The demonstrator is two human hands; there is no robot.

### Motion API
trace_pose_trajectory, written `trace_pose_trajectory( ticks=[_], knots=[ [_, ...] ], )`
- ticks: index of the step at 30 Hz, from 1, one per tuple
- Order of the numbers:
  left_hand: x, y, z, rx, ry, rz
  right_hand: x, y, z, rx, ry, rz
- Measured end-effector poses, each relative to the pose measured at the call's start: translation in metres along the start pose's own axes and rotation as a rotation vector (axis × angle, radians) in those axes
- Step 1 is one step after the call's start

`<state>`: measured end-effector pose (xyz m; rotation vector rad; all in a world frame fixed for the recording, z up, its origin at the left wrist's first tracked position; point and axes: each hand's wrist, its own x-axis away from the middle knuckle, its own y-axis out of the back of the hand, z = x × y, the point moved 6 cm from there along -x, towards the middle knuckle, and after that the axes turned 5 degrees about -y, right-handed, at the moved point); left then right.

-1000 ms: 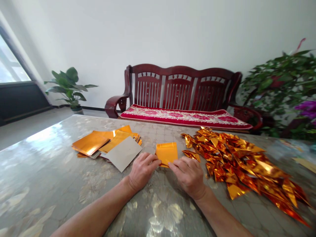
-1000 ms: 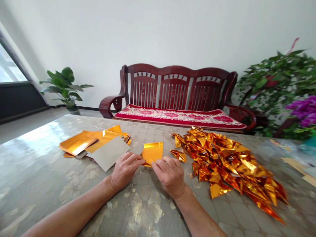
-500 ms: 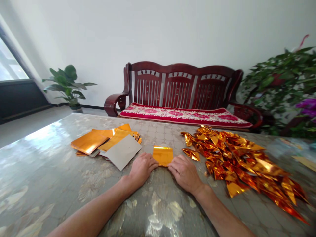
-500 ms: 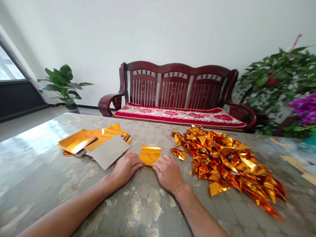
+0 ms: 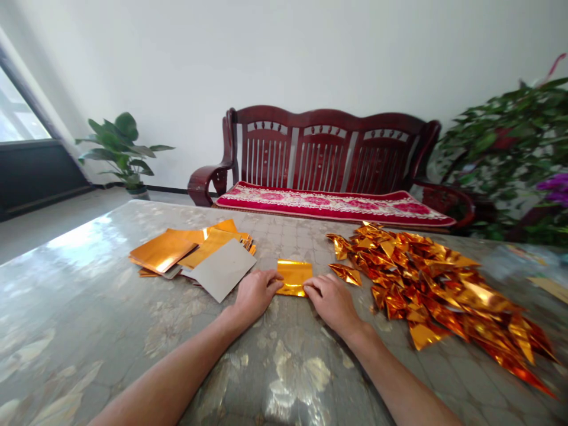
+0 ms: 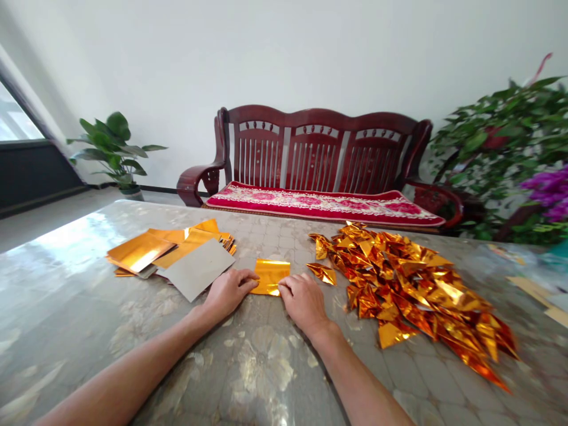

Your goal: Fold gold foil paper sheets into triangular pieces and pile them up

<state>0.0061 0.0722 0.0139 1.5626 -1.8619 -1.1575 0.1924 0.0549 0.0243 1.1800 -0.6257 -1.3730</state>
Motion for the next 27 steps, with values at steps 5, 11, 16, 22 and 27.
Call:
trace_pose_trajectory(
  ticks=[5,11,16,22,27],
  knots=[
    [-0.0006,-0.0002,-0.0010,-0.044,-0.021,-0.017,0.0004,0.0003,0.0007,0.023,-0.004,-0.019],
    [-0.0013,0.0005,-0.0020,0.011,-0.026,-0.029,-0.0011,0.0007,-0.0013,0.024,-0.042,-0.034],
    [-0.0019,-0.0016,-0.0031,0.020,-0.040,-0.018,-0.0028,0.0008,-0.0018,0.005,-0.060,-0.031],
    [-0.0011,-0.0028,-0.0050,-0.015,-0.057,-0.018,-0.0036,-0.0001,-0.0025,0.006,-0.064,-0.003],
    [0.0023,-0.0024,-0.0097,-0.073,-0.069,-0.012,-0.0038,-0.0009,-0.0019,0.026,-0.052,0.001]
  ],
)
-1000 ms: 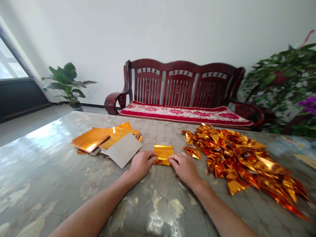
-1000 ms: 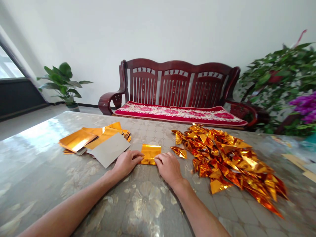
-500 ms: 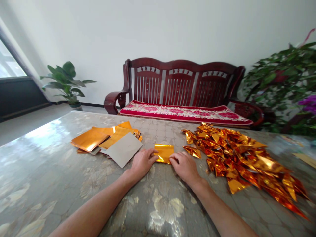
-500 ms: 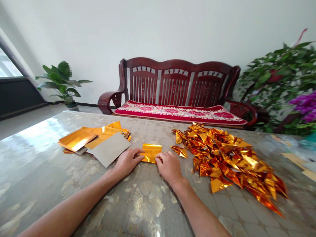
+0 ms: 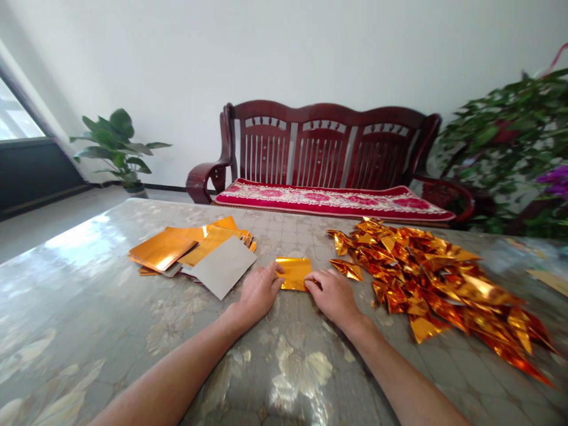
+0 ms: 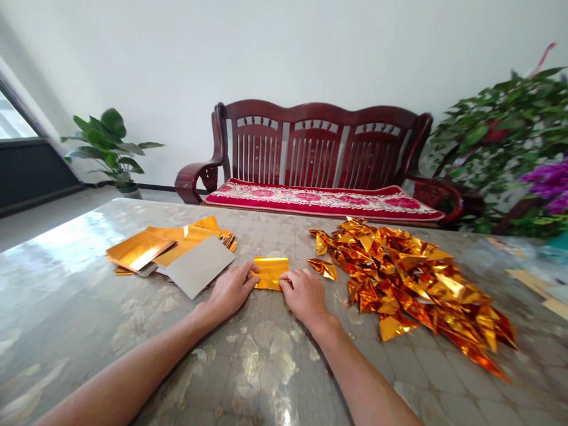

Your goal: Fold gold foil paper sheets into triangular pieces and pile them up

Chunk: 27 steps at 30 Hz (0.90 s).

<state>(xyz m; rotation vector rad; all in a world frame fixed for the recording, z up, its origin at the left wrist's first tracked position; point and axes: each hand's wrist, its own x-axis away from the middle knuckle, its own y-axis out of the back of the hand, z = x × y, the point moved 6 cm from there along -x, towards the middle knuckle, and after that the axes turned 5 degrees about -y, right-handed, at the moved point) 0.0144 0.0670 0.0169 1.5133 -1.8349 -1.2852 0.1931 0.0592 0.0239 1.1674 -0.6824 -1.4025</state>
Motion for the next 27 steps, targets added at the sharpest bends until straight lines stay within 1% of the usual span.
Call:
trace_pose_trajectory(
  ticks=[4,8,19,27],
  knots=[
    [0.0012,-0.0006,-0.0023,-0.065,0.012,0.007,-0.0003,-0.0007,0.0006,0.015,0.008,0.001],
    [0.0010,-0.0013,-0.0047,-0.102,-0.014,0.002,-0.0002,-0.0010,0.0005,0.015,0.020,-0.007],
    [0.0014,0.0005,-0.0048,-0.100,-0.036,0.009,0.0003,-0.0011,0.0006,0.019,0.024,-0.013],
    [0.0032,-0.0013,-0.0072,-0.157,-0.059,-0.001,0.0011,-0.0011,0.0019,0.028,0.040,-0.010]
  ],
)
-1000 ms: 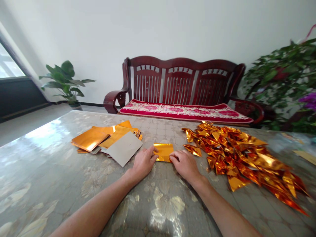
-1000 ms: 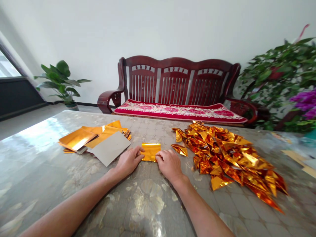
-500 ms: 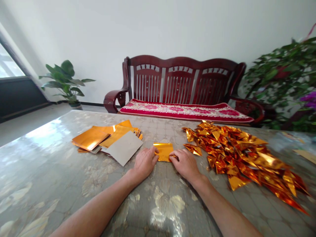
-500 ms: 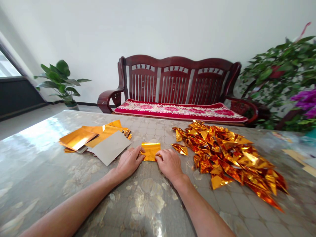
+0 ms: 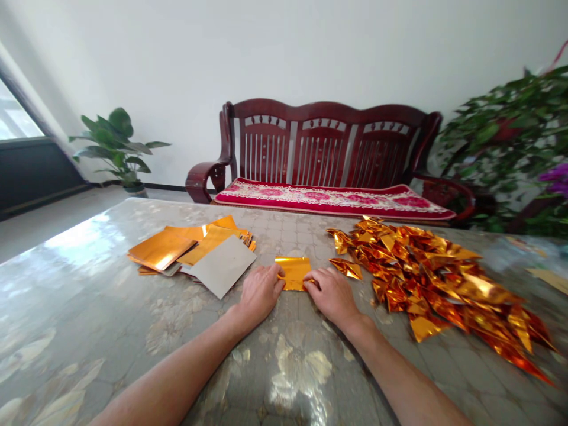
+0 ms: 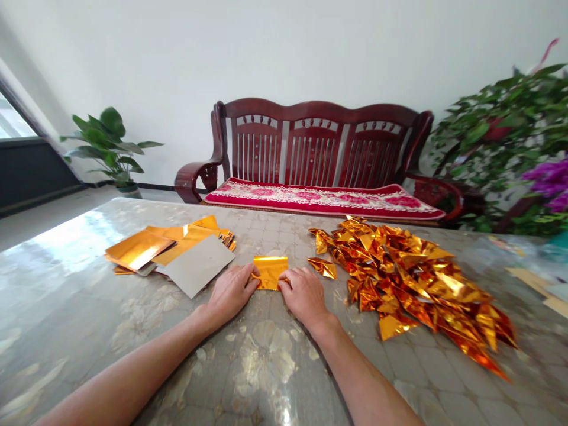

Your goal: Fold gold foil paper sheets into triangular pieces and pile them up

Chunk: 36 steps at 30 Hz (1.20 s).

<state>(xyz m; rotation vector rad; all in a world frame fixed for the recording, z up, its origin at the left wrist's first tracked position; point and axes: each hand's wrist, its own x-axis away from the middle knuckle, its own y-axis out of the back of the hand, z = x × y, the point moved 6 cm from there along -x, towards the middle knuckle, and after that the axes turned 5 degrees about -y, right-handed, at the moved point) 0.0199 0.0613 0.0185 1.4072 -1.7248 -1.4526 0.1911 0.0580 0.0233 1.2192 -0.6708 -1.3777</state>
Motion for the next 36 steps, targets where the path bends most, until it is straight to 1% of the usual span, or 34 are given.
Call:
trace_pose_trajectory(
  ticks=[10,12,14,16,18,21,23,26,28,30,33,36],
  knots=[
    [-0.001,0.000,-0.003,-0.037,0.004,0.054,0.001,0.001,0.002,0.023,0.012,0.005],
    [0.000,0.001,-0.004,-0.046,0.005,0.052,0.001,0.001,0.002,0.022,0.009,0.009],
    [0.000,0.003,-0.005,-0.070,-0.007,0.026,0.001,0.001,0.003,0.023,0.008,0.011],
    [0.001,0.006,-0.010,-0.092,-0.064,-0.004,0.001,0.001,0.003,0.030,0.009,0.006],
    [0.002,0.007,-0.017,-0.095,-0.173,-0.001,0.001,0.000,0.002,0.038,0.007,-0.006],
    [0.005,0.000,-0.029,-0.066,-0.359,0.105,0.002,0.002,0.001,0.062,0.007,-0.037],
    [0.009,-0.005,-0.036,-0.071,-0.418,0.168,0.004,0.006,0.003,0.090,0.041,-0.069],
    [0.014,-0.010,-0.042,-0.148,-0.397,0.185,0.010,0.010,0.014,0.133,0.162,-0.088],
    [0.017,-0.012,-0.046,-0.191,-0.378,0.183,0.015,0.010,0.024,0.141,0.252,-0.054],
    [0.020,-0.013,-0.050,-0.229,-0.365,0.180,0.021,0.007,0.031,0.137,0.310,-0.003],
    [0.024,-0.016,-0.050,-0.317,-0.343,0.178,0.025,0.004,0.033,0.146,0.319,0.047],
    [0.028,-0.019,-0.047,-0.394,-0.296,0.182,0.026,0.004,0.029,0.164,0.262,0.071]
  ],
)
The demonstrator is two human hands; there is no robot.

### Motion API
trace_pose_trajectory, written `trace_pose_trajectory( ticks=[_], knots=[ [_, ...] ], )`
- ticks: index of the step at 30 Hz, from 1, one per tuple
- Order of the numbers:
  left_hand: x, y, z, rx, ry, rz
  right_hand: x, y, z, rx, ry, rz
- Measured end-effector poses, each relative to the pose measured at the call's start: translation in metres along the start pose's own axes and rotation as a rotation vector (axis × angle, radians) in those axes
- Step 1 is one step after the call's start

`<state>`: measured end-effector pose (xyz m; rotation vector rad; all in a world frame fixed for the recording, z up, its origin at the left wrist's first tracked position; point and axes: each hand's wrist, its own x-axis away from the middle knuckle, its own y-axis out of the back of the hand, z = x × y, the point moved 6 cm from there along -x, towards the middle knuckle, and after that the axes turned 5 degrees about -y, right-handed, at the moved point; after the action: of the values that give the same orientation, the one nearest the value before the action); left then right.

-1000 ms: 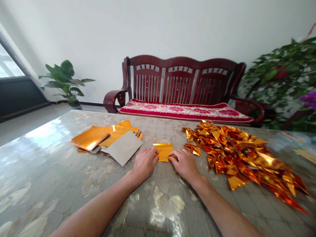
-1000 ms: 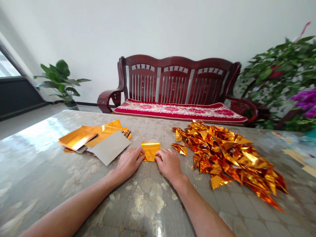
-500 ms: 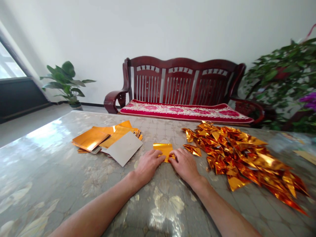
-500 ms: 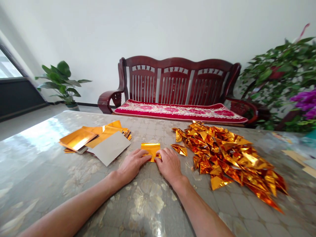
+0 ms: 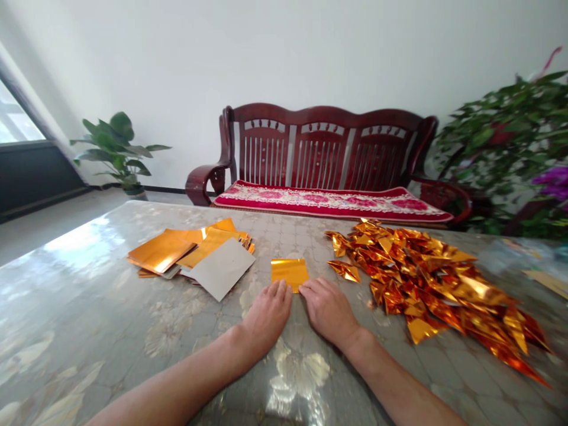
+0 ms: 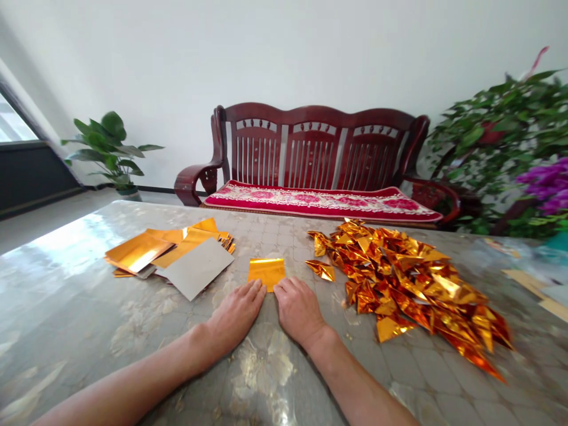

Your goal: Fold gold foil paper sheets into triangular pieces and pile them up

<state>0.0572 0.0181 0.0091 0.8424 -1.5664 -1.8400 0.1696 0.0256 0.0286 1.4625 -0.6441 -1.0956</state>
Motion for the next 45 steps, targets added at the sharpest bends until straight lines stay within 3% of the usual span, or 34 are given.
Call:
trace_pose_trajectory(
  ticks=[5,10,16,21,26,31,38,42,45],
  knots=[
    [0.008,-0.002,0.001,-0.047,0.074,-0.001,0.001,0.003,-0.006,0.054,-0.065,0.040],
    [0.010,0.009,0.005,0.015,0.094,0.014,0.001,0.006,-0.002,0.113,-0.063,0.065],
    [-0.001,0.020,0.036,0.165,0.171,0.015,0.003,0.007,0.011,0.170,-0.031,0.089],
    [-0.006,0.018,0.060,0.221,0.362,-0.009,0.003,0.008,0.017,0.117,-0.018,0.081],
    [-0.004,0.015,0.064,0.200,0.438,0.077,0.002,0.007,0.007,0.072,-0.046,0.063],
    [-0.004,0.017,0.060,0.204,0.415,0.107,0.001,0.005,0.001,0.069,-0.072,0.028],
    [-0.004,0.020,0.057,0.233,0.397,0.025,0.003,0.003,0.005,0.065,-0.041,0.010],
    [-0.003,0.010,0.059,0.422,0.394,-0.057,0.003,0.003,0.004,0.052,-0.040,-0.012],
    [-0.001,0.005,0.065,0.600,0.446,-0.194,0.003,0.002,0.002,0.040,-0.058,-0.041]
  ],
)
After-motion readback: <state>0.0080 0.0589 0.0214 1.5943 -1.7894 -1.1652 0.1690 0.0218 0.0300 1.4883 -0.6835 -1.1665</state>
